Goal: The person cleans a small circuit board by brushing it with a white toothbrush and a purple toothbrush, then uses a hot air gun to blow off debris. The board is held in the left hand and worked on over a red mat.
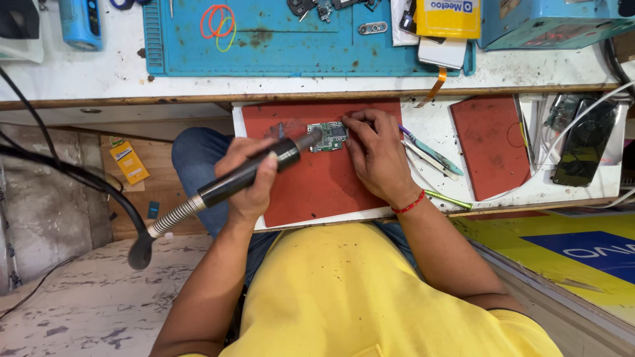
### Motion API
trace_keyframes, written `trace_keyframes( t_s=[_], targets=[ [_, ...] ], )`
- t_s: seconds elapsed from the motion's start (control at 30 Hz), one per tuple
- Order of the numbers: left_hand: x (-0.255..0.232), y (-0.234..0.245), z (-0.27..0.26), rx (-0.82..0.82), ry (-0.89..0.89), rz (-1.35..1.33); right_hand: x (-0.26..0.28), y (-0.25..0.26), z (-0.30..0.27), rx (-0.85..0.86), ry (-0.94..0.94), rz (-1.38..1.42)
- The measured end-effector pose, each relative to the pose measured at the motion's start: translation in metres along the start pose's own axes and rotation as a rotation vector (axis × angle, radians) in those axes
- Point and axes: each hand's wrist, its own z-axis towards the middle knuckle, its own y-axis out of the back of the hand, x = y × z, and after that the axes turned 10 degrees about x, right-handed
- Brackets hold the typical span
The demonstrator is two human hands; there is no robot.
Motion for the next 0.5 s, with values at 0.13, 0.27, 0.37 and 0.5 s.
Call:
trace_keyframes(
  t_s=[0.13, 0.27, 0.37, 0.5],
  targets=[
    [-0.0017, 0.0009, -0.0008, 0.036, -0.058, 0.043, -0.0037, 0.0004, -0.0004, -0.023, -0.009, 0.015],
    [-0.0019, 0.0031, 0.0, 0.084, -0.07, 0.012, -0.0067, -0.0004, -0.0034, -0.007, -0.035, 0.03],
    [-0.0035, 0.0026, 0.0033, 0.05, -0.033, 0.031, -0.0063, 0.0014, 0.0004, -0.012, -0.016, 0.008],
    [-0.0025, 0.0009, 0.0069, 0.145, -0.119, -0.015, -0.0022, 0.0008, 0.0027, -0.022, -0.013, -0.01]
  ],
)
